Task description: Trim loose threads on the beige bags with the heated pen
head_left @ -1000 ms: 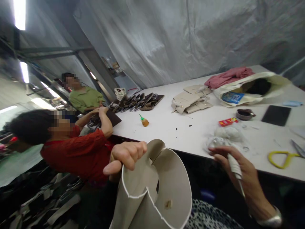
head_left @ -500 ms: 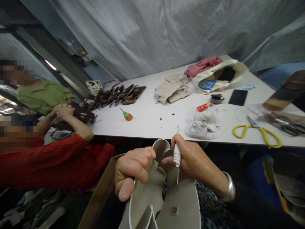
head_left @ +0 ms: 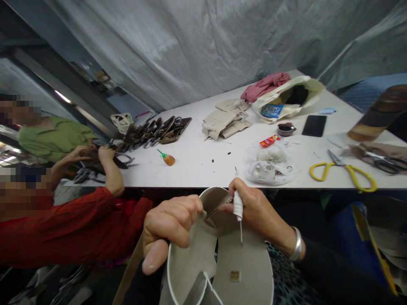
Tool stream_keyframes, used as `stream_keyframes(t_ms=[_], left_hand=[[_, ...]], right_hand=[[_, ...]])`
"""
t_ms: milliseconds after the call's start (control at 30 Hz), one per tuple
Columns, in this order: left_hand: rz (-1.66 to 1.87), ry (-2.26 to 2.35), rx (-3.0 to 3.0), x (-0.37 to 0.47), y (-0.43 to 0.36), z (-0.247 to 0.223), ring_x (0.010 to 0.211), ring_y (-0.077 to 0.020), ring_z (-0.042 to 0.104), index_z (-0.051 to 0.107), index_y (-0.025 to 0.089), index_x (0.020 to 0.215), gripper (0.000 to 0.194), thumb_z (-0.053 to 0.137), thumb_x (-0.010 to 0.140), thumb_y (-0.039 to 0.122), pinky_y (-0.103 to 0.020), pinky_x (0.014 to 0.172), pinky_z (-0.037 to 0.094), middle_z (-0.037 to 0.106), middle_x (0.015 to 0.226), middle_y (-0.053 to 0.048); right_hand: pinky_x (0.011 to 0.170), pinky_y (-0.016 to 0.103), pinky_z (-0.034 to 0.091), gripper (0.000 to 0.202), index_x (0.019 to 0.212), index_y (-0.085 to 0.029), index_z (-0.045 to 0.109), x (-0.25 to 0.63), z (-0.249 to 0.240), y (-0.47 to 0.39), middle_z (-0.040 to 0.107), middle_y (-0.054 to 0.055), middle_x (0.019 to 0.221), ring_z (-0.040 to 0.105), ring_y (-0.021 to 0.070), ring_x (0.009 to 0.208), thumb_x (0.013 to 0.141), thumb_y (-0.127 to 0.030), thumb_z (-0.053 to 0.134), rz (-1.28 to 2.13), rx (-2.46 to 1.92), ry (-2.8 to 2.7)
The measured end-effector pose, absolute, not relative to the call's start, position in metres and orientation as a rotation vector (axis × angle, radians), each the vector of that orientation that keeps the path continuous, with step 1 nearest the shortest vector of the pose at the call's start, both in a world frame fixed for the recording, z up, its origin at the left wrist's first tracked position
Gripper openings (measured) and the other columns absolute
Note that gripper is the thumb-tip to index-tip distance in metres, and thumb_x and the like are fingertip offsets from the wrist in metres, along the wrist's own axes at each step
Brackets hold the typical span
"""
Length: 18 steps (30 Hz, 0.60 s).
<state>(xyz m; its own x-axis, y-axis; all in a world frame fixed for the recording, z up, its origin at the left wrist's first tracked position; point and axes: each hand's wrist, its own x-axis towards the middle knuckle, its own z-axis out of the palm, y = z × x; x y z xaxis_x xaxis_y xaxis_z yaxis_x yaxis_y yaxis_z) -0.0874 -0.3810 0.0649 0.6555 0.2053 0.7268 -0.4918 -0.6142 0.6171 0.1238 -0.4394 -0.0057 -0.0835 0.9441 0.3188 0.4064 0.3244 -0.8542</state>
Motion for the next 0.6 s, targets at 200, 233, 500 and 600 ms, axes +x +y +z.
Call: stream_keyframes(t_ms=[200,233,500,600], left_hand=[[0.981,-0.282,2.007,-0.117,-0.361,0.065,0.042,-0.0112,0.043,0.066,0.019,0.071,0.07,0.048,0.093,0.083,-0.035,0.062,0.044,0.05,0.049,0.003],[0.969,-0.285,1.999,-0.12,-0.36,0.064,0.042,-0.0117,0.044,0.066,0.019,0.07,0.07,0.05,0.092,0.083,-0.035,0.062,0.044,0.051,0.049,0.003],[1.028,-0.543,1.788,-0.091,-0.382,0.064,0.041,-0.0101,0.041,0.061,0.021,0.059,0.066,0.067,0.082,0.082,-0.034,0.057,0.04,0.049,0.045,0.005],[1.065,-0.705,1.711,-0.076,-0.386,0.065,0.04,-0.0086,0.042,0.063,0.022,0.056,0.063,0.077,0.074,0.081,-0.033,0.054,0.038,0.051,0.045,0.005]], right_hand=[[0.06,0.025,0.039,0.034,0.092,-0.025,0.051,0.133,-0.023,-0.436,0.062,-0.006,0.077,0.051,0.0128,0.064,0.087,-0.027,0.085,0.876,-1.092,-1.545],[0.06,0.025,0.039,0.032,0.092,-0.024,0.052,0.134,-0.023,-0.436,0.064,-0.005,0.079,0.051,0.0129,0.064,0.087,-0.029,0.084,0.886,-1.066,-1.546],[0.053,0.023,0.044,0.034,0.078,-0.026,0.051,0.132,-0.021,-0.44,0.058,-0.005,0.069,0.052,0.0141,0.06,0.087,-0.043,0.078,0.838,-1.16,-1.401],[0.057,0.022,0.052,0.04,0.076,-0.025,0.049,0.135,-0.022,-0.435,0.067,-0.002,0.078,0.06,0.0162,0.065,0.086,-0.052,0.076,0.87,-1.241,-1.321]])
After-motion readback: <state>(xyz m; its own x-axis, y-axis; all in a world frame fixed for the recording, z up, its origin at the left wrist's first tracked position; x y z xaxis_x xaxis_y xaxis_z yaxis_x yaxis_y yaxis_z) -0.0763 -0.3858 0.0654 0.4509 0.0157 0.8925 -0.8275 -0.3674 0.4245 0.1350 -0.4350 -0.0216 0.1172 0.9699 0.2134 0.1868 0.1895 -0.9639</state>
